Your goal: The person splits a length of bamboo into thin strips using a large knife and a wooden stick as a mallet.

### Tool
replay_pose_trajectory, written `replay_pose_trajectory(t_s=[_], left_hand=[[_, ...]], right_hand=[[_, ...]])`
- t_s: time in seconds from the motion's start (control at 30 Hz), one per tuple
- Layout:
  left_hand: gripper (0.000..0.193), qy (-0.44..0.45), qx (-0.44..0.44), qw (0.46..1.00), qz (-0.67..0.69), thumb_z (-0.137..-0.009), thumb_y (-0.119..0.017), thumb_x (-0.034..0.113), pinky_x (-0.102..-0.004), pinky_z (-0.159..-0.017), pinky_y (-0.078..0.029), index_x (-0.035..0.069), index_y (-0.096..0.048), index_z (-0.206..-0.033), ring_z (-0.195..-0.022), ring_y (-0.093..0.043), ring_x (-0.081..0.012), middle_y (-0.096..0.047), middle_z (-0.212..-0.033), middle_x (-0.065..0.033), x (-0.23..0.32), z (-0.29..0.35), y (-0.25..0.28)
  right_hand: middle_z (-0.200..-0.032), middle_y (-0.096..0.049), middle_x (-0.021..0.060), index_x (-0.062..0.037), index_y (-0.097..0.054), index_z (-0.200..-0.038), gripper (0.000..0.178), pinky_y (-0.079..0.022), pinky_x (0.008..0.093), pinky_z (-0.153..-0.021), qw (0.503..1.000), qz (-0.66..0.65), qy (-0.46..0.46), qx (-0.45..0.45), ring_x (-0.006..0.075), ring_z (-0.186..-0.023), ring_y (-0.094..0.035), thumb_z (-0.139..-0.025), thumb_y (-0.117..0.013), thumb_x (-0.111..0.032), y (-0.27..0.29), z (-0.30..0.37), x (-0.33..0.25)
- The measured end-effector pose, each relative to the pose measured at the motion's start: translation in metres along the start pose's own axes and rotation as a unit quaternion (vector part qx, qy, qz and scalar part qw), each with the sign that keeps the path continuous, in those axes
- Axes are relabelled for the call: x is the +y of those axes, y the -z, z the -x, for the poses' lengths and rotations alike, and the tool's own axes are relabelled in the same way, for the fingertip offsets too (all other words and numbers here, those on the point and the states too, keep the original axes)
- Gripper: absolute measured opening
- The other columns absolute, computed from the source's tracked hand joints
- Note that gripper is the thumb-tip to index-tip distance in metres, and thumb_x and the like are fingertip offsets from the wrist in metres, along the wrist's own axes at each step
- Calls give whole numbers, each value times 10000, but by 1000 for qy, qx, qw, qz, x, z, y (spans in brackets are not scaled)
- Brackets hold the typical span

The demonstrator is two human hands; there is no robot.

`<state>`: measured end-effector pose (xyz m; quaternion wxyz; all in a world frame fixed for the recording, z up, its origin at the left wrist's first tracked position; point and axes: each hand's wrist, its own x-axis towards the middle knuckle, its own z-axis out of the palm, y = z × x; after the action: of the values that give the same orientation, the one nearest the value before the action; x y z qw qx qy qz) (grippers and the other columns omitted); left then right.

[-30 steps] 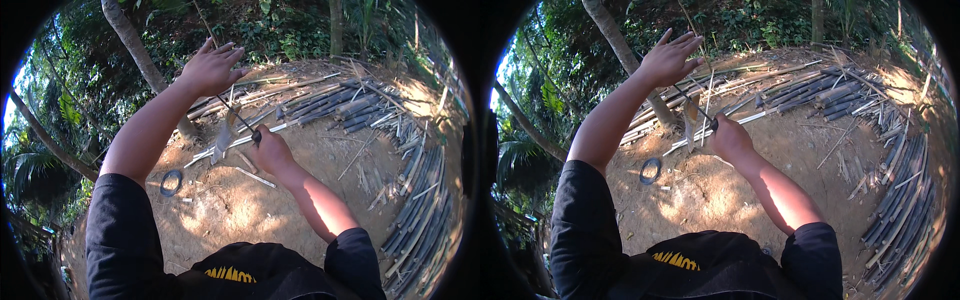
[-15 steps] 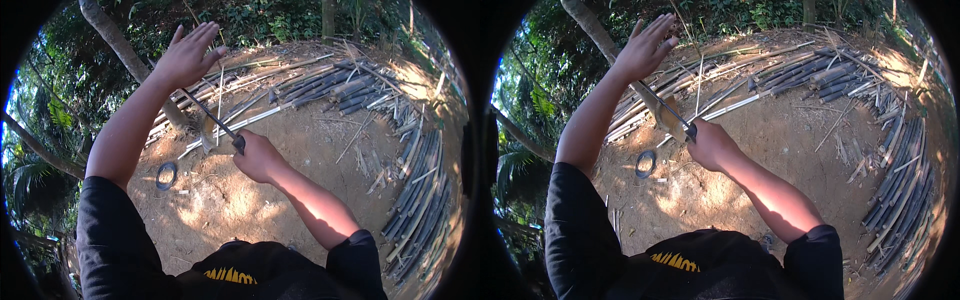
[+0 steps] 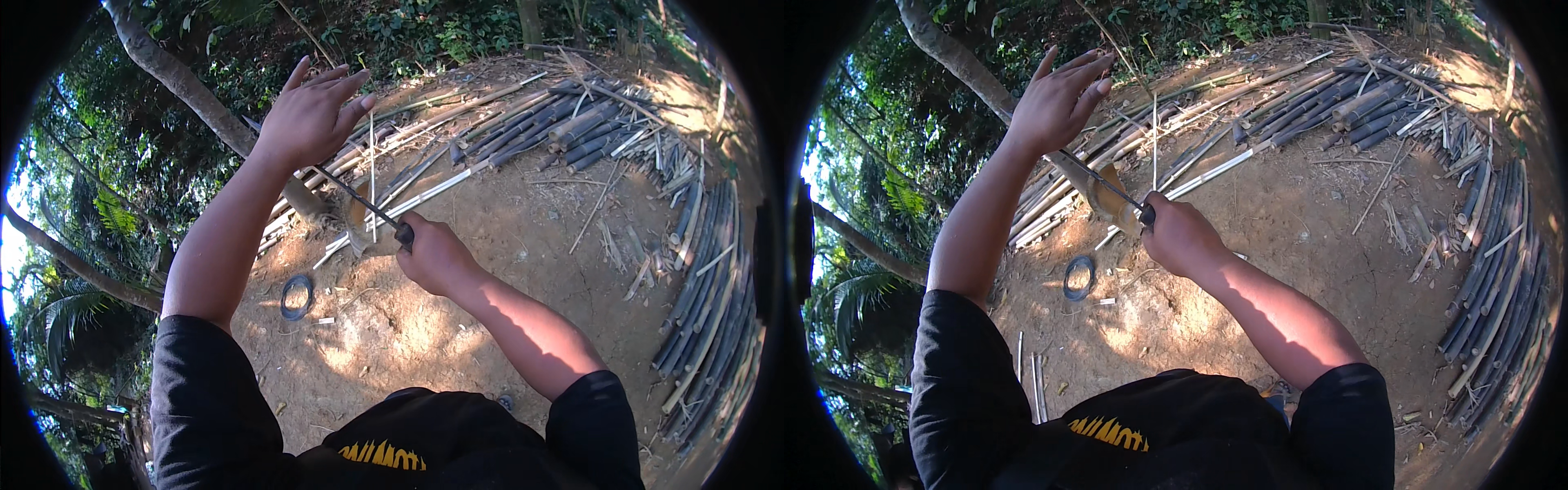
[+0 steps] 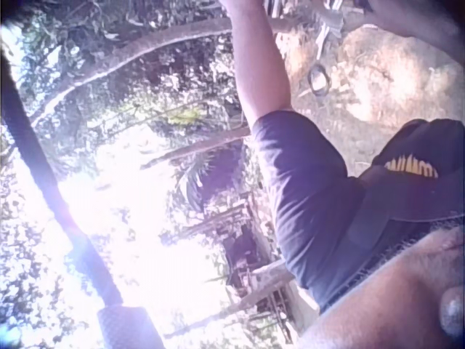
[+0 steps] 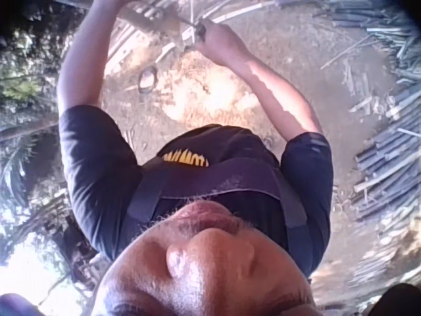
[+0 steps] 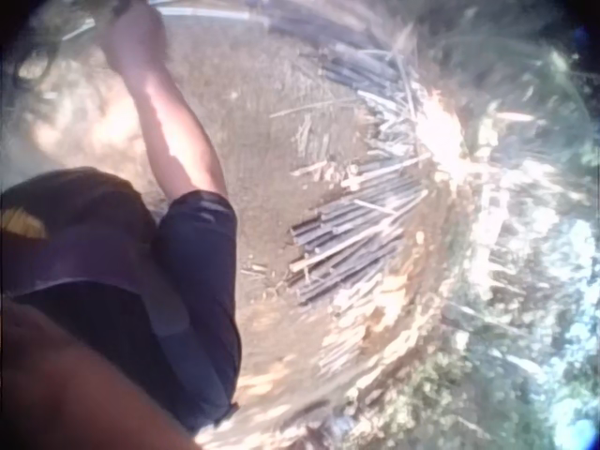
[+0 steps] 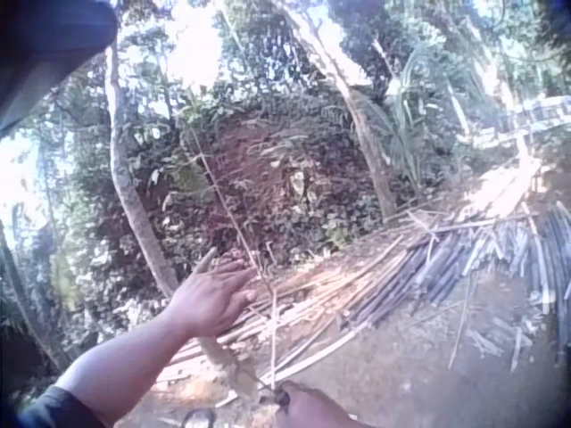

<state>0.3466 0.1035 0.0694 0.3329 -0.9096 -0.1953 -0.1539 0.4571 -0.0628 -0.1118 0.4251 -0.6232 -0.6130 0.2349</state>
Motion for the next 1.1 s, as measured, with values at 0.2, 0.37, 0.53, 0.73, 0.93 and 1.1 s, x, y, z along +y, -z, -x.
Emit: replay_pose_trajectory(t_s=[0.2, 0.37, 0.53, 0.73, 0.93, 1.1], left_hand=[[541, 6, 3, 1000, 12, -1067, -320, 475, -509, -1252, -142, 139, -527, -1438, -1395, -456, -263, -603, -1384, -128, 17, -16, -8], [546, 12, 2, 1000, 9, -1070, -310, 477, -505, -1252, -147, 126, -548, -1414, -1390, -465, -266, -614, -1366, -140, 24, -28, -13], [557, -31, -28, 997, 72, -1054, -360, 502, -514, -1224, -224, 87, -604, -1333, -1324, -524, -308, -646, -1299, -160, 24, -42, -7], [501, -285, -82, 943, 153, -886, -629, 498, -575, -1139, -336, 78, -664, -1156, -1168, -608, -340, -658, -1204, -148, -1, -17, 20], [205, -365, -112, 923, 43, -712, -736, 236, -504, -1042, -458, 154, -724, -899, -960, -679, -287, -707, -843, -51, -5, 13, 48], [164, -205, -184, 959, 62, -728, -744, 271, -435, -711, -516, 131, -663, -760, -738, -670, -288, -632, -662, -63, -24, 56, 35]], right_hand=[[-853, -687, 231, -15, -600, -1096, 293, -528, 487, -742, 999, 34, -7, 26, 412, -841, -682, -848, -647, -163, 16, -1, 20], [-884, -685, 255, -18, -600, -1110, 304, -530, 512, -766, 996, 60, -11, 69, 435, -879, -671, -852, -633, -176, 23, -11, 32], [-889, -681, 264, -9, -599, -1134, 339, -529, 496, -763, 995, 45, -22, 85, 443, -870, -666, -843, -628, -180, 28, -12, 33], [-832, -674, 191, -31, -584, -1288, 484, -534, 439, -688, 998, 1, -46, 49, 337, -754, -682, -836, -637, -191, 45, -2, 70], [-780, -612, 134, -43, -564, -949, 207, -462, 444, -716, 997, -36, 47, -40, 292, -767, -629, -831, -651, -189, 6, 15, 47], [-896, -643, 138, -48, -589, -958, 308, -479, 428, -759, 933, -251, -55, -252, 269, -864, -638, -774, -736, -246, 28, 17, 18]])
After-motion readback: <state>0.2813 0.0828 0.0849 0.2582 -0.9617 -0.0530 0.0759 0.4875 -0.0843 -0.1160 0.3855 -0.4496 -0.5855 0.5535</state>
